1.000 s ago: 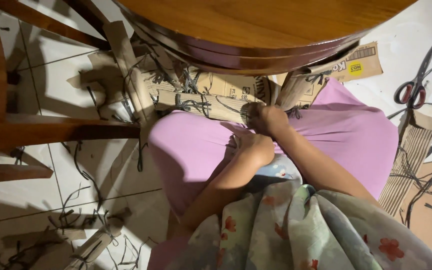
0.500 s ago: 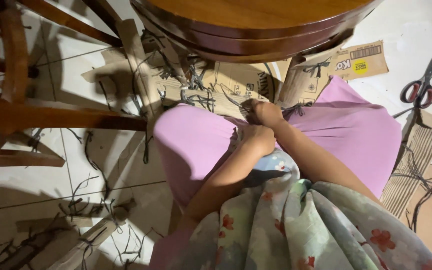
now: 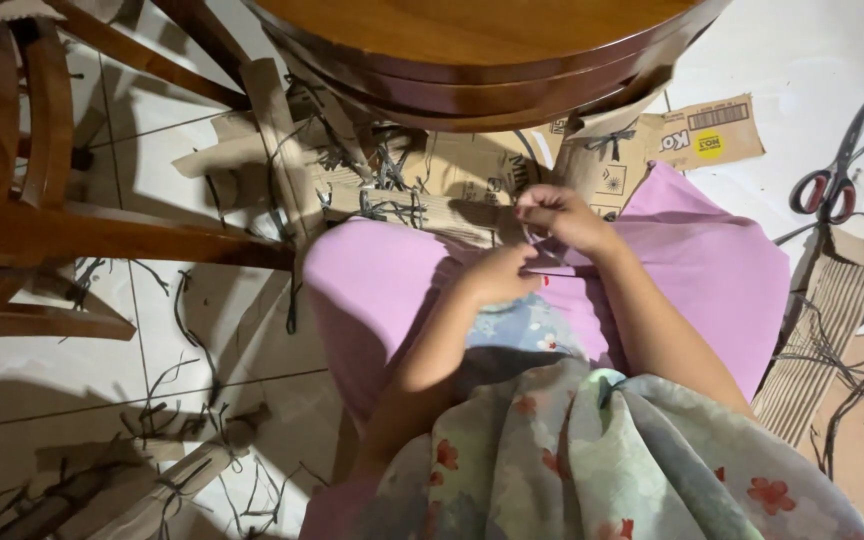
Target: Wrapping wooden furniture legs with cardboard and securing them with wire ties for protection.
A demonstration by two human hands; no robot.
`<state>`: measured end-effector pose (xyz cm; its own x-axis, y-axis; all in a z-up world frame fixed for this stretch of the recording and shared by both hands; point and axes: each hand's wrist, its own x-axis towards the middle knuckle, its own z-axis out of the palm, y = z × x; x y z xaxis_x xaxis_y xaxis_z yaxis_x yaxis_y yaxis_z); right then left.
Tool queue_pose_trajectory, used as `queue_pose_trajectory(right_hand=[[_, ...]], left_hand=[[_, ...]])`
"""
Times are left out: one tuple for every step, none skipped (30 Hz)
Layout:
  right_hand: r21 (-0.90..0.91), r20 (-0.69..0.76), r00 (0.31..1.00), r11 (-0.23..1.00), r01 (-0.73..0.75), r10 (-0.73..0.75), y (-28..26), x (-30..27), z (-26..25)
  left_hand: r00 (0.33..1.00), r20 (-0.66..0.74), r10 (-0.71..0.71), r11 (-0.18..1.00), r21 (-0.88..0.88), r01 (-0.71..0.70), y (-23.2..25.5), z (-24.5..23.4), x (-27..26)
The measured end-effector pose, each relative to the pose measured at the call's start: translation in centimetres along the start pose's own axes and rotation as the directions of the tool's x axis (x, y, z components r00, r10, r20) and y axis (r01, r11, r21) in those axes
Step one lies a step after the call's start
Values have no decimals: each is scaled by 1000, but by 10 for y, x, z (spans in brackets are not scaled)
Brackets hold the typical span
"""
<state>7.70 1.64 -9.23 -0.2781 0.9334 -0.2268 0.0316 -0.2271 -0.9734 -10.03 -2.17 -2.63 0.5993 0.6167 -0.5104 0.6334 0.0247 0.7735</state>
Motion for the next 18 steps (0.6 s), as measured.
queue_pose_trajectory(right_hand=[[1, -3, 1000, 1000, 3, -3, -1, -2, -6], [179, 55, 998, 984, 20, -30, -2, -4, -13], [353, 109, 992, 935, 25, -67, -2, -6, -18], [354, 109, 992, 935, 27, -70, -4, -9, -19], [384, 120, 985, 921, 67, -121, -7, -12, -19], [414, 129, 976, 904, 106, -173, -9, -14, -19], [416, 128, 976, 903, 106, -174, -8, -14, -20], [395, 146, 973, 912, 110, -180, -8, -15, -20], [372, 164, 969, 921, 114, -186, -7, -14, -21], [374, 164, 968, 920, 115, -188, -1, -13, -26], [329, 163, 971, 937, 114, -175, 4, -11, -30], [284, 162, 973, 952, 111, -162, 9, -9, -35], [286, 162, 973, 951, 113, -165, 3, -11, -34], [206, 141, 981, 973, 102, -133, -4, -13, -33], [126, 117, 988, 988, 88, -103, -10, -15, -32], [128, 118, 987, 988, 90, -105, -24, -21, -26], [130, 86, 994, 990, 56, -68, -39, -27, -20], [132, 55, 998, 991, 22, -30, -54, -32, -14]], left_hand=[[1000, 1, 2, 1000, 4, -2, -4, -5, 2], [998, -62, 30, 986, -159, -39, -8, -10, 4], [991, -129, 44, 945, -316, -83, -12, -15, 5], [991, -129, 44, 946, -313, -83, -19, -12, 12], [970, -215, 109, 897, -399, -189, -26, -10, 19], [938, -305, 163, 831, -471, -298, -33, -7, 25], [939, -304, 162, 832, -469, -296, -46, 2, 38], [920, -343, 192, 739, -566, -366, -58, 10, 51], [897, -384, 217, 628, -649, -430, -71, 19, 64], [898, -384, 217, 629, -648, -429, -56, 11, 53], [900, -364, 238, 543, -719, -434, -40, 3, 42], [901, -347, 261, 451, -782, -431, -25, -5, 30], [901, -347, 260, 454, -780, -431, -17, -9, 26], [905, -394, 161, 401, -811, -425, -8, -12, 21], [900, -432, 58, 346, -837, -424, 0, -15, 16], [899, -433, 57, 349, -835, -424, -8, -12, 23], [879, -474, 57, 435, -781, -449, -17, -8, 30], [856, -513, 61, 517, -718, -467, -26, -5, 36]])
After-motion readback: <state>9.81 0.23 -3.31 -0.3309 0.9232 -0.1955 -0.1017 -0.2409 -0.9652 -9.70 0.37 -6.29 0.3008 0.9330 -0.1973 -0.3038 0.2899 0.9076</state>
